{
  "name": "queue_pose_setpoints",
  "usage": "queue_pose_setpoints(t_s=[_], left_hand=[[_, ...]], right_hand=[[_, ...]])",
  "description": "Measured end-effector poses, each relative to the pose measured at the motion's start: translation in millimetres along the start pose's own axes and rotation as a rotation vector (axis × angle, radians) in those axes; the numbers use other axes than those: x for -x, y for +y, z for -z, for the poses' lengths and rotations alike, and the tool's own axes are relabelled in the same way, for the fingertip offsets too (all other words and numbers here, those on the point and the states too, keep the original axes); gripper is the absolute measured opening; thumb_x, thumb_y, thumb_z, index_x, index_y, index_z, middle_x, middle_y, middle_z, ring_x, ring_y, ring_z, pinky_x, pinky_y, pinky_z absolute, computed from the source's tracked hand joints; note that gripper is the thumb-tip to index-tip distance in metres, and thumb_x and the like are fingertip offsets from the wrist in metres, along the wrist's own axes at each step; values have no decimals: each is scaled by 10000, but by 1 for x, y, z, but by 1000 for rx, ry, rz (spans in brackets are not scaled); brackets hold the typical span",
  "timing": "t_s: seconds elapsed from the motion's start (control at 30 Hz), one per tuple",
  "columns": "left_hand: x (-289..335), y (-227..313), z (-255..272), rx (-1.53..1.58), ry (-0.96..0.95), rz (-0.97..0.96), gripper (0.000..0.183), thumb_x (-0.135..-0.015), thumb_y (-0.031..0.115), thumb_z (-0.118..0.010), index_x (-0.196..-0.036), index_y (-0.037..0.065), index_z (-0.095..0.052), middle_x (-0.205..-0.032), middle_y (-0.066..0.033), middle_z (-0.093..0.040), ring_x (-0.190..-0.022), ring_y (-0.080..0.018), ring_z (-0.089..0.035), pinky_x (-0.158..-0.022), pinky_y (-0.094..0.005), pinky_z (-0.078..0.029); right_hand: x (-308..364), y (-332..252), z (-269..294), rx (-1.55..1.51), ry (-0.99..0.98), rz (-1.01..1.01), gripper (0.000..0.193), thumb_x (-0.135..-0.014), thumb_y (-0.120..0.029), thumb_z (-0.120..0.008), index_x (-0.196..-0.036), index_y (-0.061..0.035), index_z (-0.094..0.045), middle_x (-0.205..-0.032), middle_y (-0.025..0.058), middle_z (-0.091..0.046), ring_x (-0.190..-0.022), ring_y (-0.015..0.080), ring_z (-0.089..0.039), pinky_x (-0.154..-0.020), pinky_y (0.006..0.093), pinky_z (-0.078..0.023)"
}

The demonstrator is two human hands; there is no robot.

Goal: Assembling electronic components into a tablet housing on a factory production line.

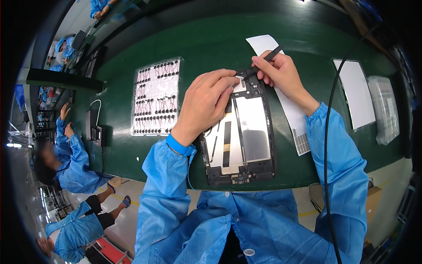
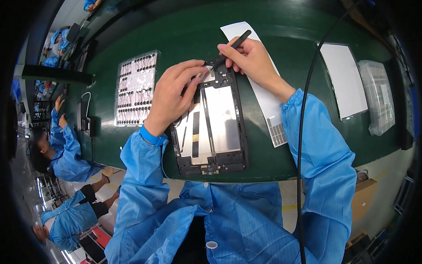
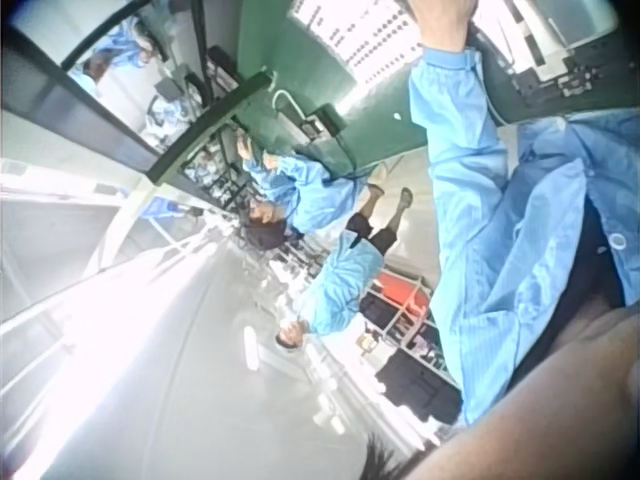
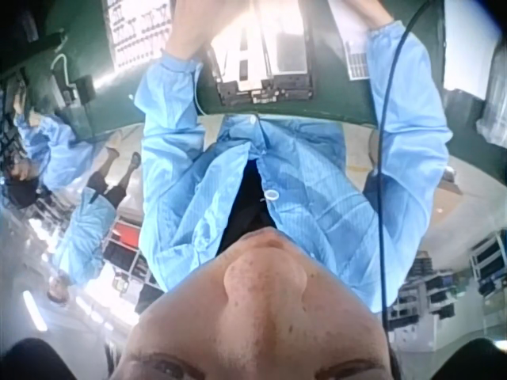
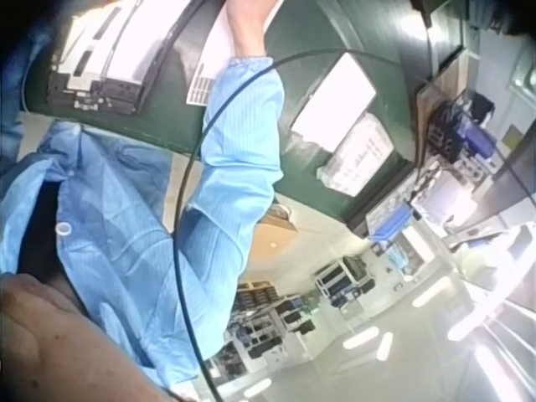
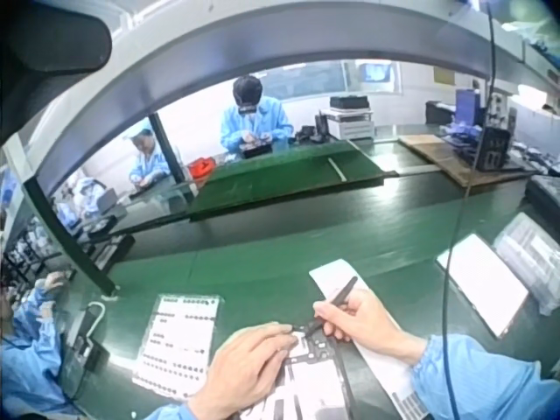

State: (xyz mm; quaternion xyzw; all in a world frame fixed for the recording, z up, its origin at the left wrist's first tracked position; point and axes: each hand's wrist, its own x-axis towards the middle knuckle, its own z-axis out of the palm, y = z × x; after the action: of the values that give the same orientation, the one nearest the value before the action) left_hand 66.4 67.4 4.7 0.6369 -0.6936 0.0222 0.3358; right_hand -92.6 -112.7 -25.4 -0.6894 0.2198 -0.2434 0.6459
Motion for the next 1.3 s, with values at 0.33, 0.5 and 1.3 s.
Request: queue_pose_setpoints(t_s=[0.33,0.5,1.3], left_hand=[[-4,-3,9,-57,-63,-74,204,-879,101,-709,-1072,127,-770,-1182,-78,-694,-1121,-313,-644,-949,-420,-517],[-4,1,8,-33,-59,-134,184,-853,77,-701,-1034,70,-732,-1165,-76,-696,-1155,-316,-642,-977,-446,-512],[31,-114,44,-405,288,69,188,-811,58,-654,-966,94,-754,-1186,-98,-691,-1090,-295,-637,-947,-417,-477]], right_hand=[[-3,-10,-7,-3,9,46,249,-980,-287,-703,-938,-42,-686,-713,3,-645,-620,45,-582,-549,187,-434],[5,-11,-13,133,126,182,166,-957,-154,-713,-947,11,-701,-766,27,-695,-712,73,-653,-639,210,-496],[-12,28,29,-81,315,213,254,-1060,-254,-588,-1166,-32,-649,-901,33,-646,-620,44,-497,-538,216,-363]])
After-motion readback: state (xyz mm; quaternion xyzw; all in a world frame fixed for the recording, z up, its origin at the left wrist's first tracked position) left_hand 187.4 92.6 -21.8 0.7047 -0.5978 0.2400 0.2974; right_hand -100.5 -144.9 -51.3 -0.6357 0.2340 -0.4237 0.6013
